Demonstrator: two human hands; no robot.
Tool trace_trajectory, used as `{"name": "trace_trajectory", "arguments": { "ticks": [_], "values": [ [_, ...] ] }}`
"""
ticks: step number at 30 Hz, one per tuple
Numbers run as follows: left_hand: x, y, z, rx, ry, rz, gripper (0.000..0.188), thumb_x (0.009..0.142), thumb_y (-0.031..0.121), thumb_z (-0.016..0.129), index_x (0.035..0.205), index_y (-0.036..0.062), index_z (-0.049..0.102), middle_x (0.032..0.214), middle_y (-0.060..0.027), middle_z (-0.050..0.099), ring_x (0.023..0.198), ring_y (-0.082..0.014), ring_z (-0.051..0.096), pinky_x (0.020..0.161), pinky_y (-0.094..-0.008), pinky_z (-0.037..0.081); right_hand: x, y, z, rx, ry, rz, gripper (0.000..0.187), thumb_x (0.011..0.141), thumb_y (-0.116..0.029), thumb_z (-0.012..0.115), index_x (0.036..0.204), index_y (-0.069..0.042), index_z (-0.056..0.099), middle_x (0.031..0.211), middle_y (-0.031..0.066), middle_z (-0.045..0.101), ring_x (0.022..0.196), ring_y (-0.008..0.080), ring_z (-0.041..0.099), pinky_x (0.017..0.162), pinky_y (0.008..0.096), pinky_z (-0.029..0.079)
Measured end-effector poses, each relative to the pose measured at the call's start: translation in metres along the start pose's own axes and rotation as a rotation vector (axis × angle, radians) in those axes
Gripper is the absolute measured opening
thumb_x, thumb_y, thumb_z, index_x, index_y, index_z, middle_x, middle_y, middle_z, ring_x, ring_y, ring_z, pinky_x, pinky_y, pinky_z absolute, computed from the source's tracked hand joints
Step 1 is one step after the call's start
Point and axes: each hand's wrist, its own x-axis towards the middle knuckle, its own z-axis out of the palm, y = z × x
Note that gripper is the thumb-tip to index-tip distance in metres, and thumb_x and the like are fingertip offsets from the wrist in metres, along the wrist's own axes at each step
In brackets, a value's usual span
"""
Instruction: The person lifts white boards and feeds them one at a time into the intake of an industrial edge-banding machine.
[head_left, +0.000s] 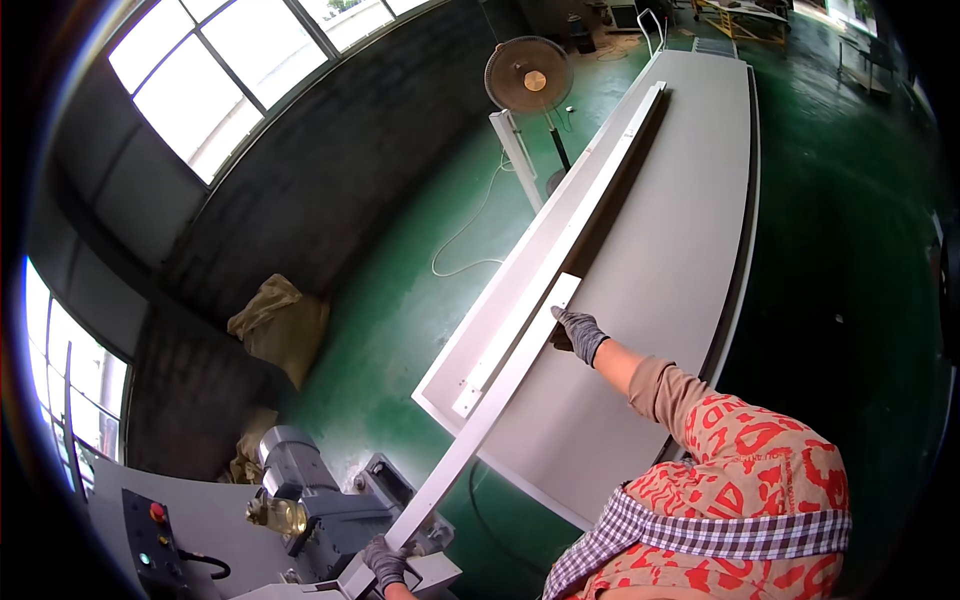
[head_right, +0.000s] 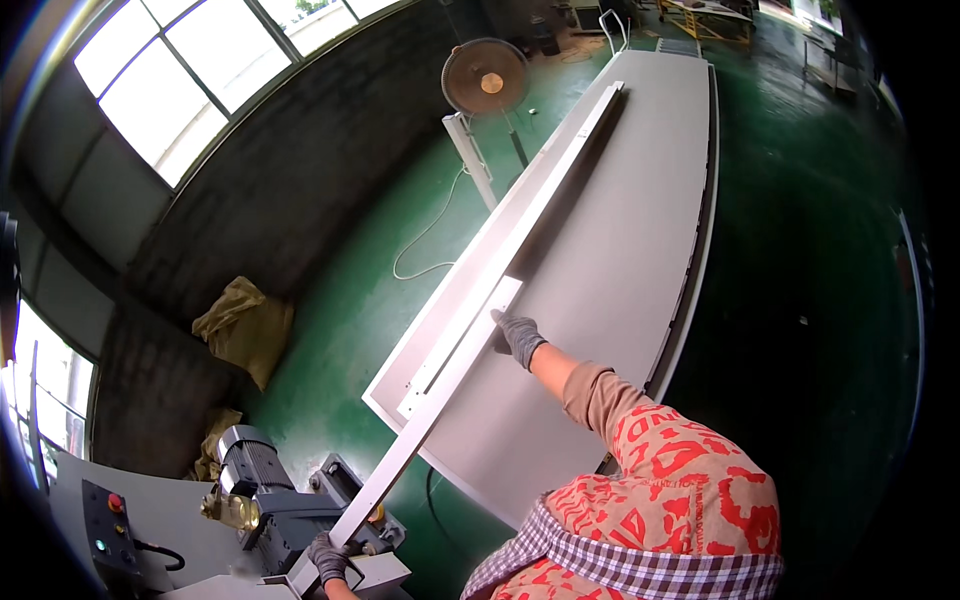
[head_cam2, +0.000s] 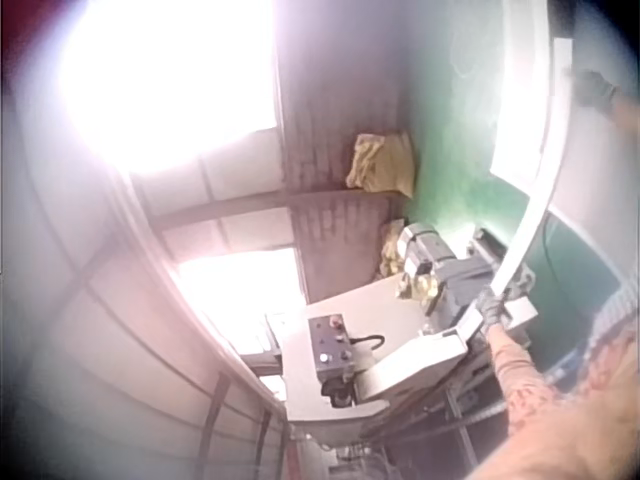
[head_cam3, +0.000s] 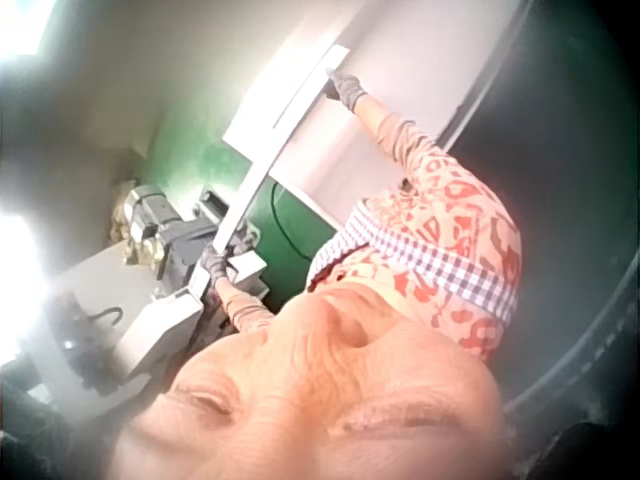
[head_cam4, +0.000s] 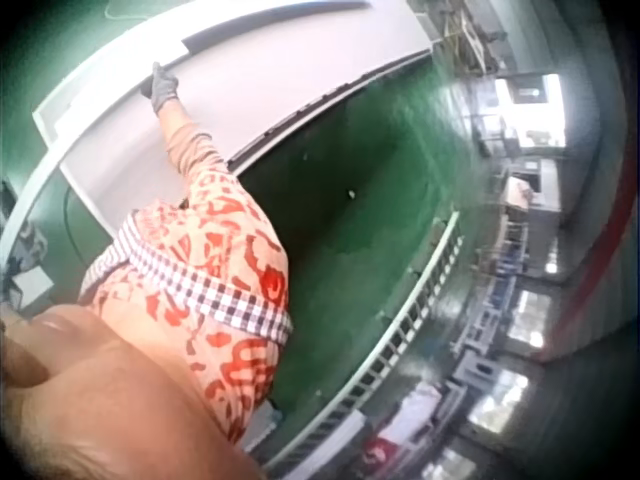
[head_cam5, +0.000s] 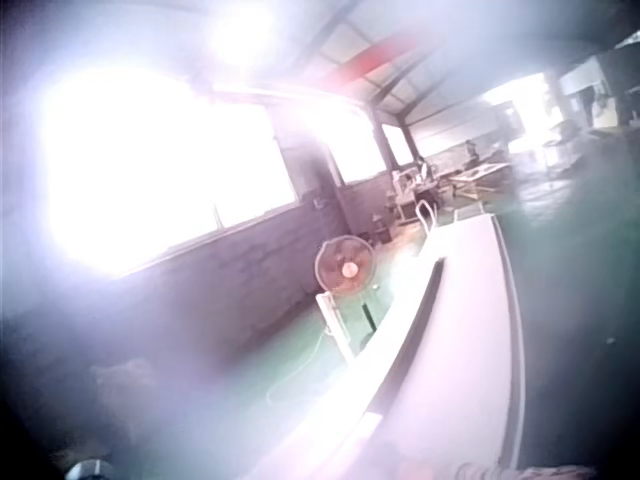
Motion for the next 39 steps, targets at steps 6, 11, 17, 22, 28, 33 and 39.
{"name": "trace_trajectory", "arguments": {
  "ticks": [6, 11, 17, 22, 28, 33, 39],
  "values": [
    [0.02, 0.063, -0.002, -0.107, 0.023, 0.243, 0.075, 0.048, 0.064, 0.085, 0.101, 0.0118, 0.074, 0.097, -0.012, 0.073, 0.096, -0.0321, 0.067, 0.106, -0.0458, 0.039, 0.016, -0.021, -0.03, 0.226, -0.106, 0.011, 0.046, 0.086, -0.047, 0.078, 0.112, -0.012, 0.061, 0.105, 0.0056, 0.067, 0.097, 0.0234, 0.066, 0.086, 0.0421, 0.059],
    [0.012, 0.134, -0.033, -0.401, 0.063, 0.325, 0.067, 0.049, 0.052, 0.09, 0.094, 0.0053, 0.072, 0.087, -0.0167, 0.07, 0.089, -0.0375, 0.064, 0.083, -0.0463, 0.05, -0.025, 0.031, -0.006, 0.251, -0.356, 0.183, 0.049, 0.085, -0.051, 0.078, 0.102, -0.009, 0.059, 0.096, 0.006, 0.068, 0.093, 0.0255, 0.068, 0.09, 0.044, 0.06],
    [0.024, 0.193, -0.026, -0.38, 0.083, 0.388, 0.071, 0.051, 0.06, 0.088, 0.094, 0.005, 0.071, 0.09, -0.0178, 0.069, 0.092, -0.0387, 0.063, 0.085, -0.0477, 0.049, -0.1, 0.146, 0.047, 0.06, -0.607, 0.505, 0.044, 0.084, -0.053, 0.078, 0.093, -0.013, 0.064, 0.099, 0.0067, 0.069, 0.099, 0.0244, 0.068, 0.088, 0.0411, 0.058],
    [0.008, 0.265, -0.057, -0.256, 0.2, 0.462, 0.07, 0.056, 0.054, 0.089, 0.104, 0.0048, 0.072, 0.092, -0.0185, 0.07, 0.091, -0.0393, 0.065, 0.084, -0.048, 0.051, -0.13, 0.194, 0.086, 0.058, -0.741, 0.597, 0.046, 0.095, -0.051, 0.067, 0.103, -0.006, 0.065, 0.099, 0.0124, 0.072, 0.09, 0.025, 0.07, 0.085, 0.0368, 0.058],
    [0.008, 0.285, -0.063, -0.291, 0.047, 0.473, 0.101, 0.061, 0.066, 0.082, 0.138, 0.0067, 0.055, 0.124, -0.0198, 0.065, 0.118, -0.037, 0.06, 0.115, -0.0515, 0.032, -0.124, 0.168, 0.104, 0.009, -0.22, 0.223, 0.041, 0.098, -0.042, 0.065, 0.11, -0.003, 0.067, 0.105, 0.0131, 0.073, 0.091, 0.026, 0.069, 0.081, 0.0399, 0.058],
    [-0.002, 0.201, -0.041, -0.245, 0.111, 0.437, 0.109, 0.058, 0.061, 0.087, 0.145, 0.0079, 0.048, 0.125, -0.0171, 0.064, 0.12, -0.0332, 0.059, 0.117, -0.0517, 0.027, 0.0, 0.058, 0.015, 0.26, -0.172, 0.079, 0.047, 0.093, -0.044, 0.071, 0.122, -0.008, 0.064, 0.117, 0.0074, 0.072, 0.103, 0.025, 0.07, 0.091, 0.0428, 0.058],
    [-0.029, 0.118, -0.05, -0.164, -0.028, 0.305, 0.074, 0.057, 0.045, 0.089, 0.118, 0.01, 0.065, 0.094, -0.0148, 0.071, 0.092, -0.0345, 0.069, 0.095, -0.0473, 0.048, 0.043, -0.062, -0.073, 0.637, -0.046, 0.041, 0.04, 0.1, -0.04, 0.062, 0.125, -0.009, 0.061, 0.122, 0.0087, 0.07, 0.109, 0.0301, 0.069, 0.095, 0.0491, 0.056]
  ]
}}
